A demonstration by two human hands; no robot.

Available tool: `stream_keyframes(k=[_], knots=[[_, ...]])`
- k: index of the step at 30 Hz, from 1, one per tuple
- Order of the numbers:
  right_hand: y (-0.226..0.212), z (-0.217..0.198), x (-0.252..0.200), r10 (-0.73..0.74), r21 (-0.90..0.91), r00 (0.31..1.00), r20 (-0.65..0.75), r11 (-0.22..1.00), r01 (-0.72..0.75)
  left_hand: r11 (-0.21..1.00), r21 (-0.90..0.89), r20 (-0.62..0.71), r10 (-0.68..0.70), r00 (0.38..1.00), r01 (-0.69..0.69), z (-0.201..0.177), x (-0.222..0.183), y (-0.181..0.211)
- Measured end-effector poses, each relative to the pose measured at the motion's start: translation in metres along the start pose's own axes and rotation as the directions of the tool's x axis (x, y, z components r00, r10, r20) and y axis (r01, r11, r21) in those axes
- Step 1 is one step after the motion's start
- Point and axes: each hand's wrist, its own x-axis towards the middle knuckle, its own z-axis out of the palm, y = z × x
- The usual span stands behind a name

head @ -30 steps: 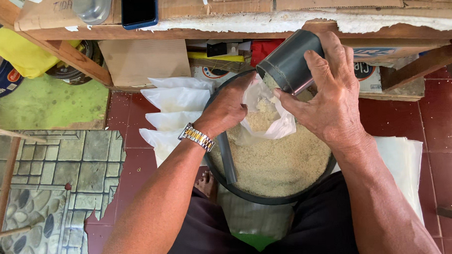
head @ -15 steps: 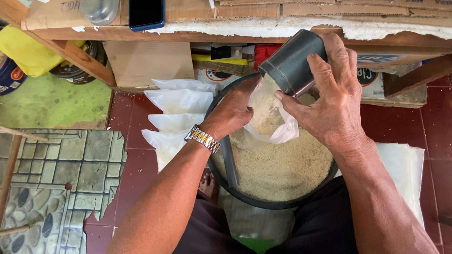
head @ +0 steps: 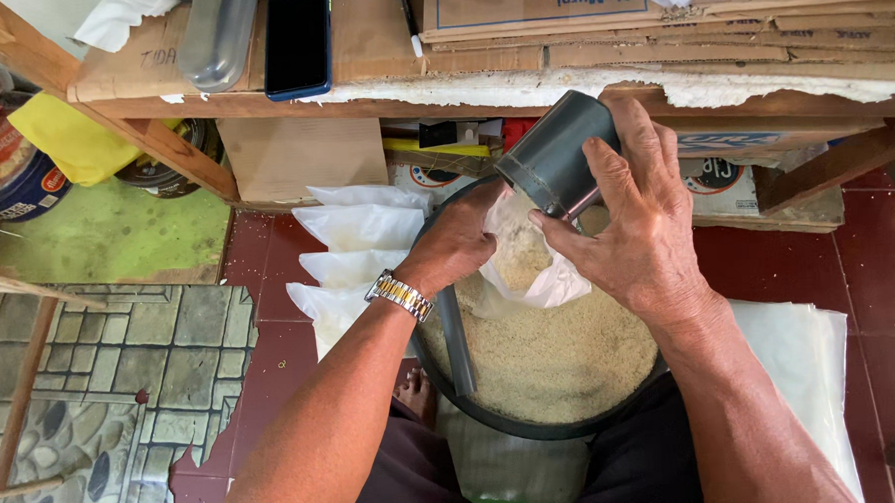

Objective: The person measures rice from a large container using mugs and pours it into plastic bags while sitting on the floor.

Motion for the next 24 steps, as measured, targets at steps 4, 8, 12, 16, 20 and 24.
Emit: stream_keyframes(k=[4, 8, 12, 16, 20, 24], knots=[[-0.002, 0.0, -0.001, 0.008, -0.005, 1.0, 0.017, 1.0, -0.008, 1.0, 0.008, -0.001, -0.018, 1.0, 0.018, 0.005, 0.0, -0.007], [-0.001, 0.001, 0.0, -0.014, 0.017, 1.0, -0.006, 1.0, 0.014, 1.0, -0.02, -0.003, -0.016, 1.0, 0.016, 0.0, -0.001, 0.002], [-0.003, 0.001, 0.0, -0.008, -0.001, 1.0, -0.001, 1.0, 0.008, 0.999, -0.02, 0.01, -0.048, 0.999, 0.048, -0.003, -0.004, 0.007], [-0.002, 0.001, -0.001, -0.019, -0.022, 1.0, 0.005, 1.0, 0.019, 0.997, -0.071, 0.022, -0.033, 0.999, 0.035, -0.008, -0.006, 0.013], [-0.009, -0.004, 0.004, 0.016, -0.029, 0.999, 0.034, 0.999, -0.015, 0.995, -0.092, -0.02, 0.03, 0.999, -0.032, -0.006, -0.005, 0.012], [-0.007, -0.004, 0.002, 0.03, -0.034, 0.998, 0.049, 0.999, -0.028, 0.998, -0.056, -0.009, 0.008, 1.0, -0.008, -0.005, -0.003, 0.012]])
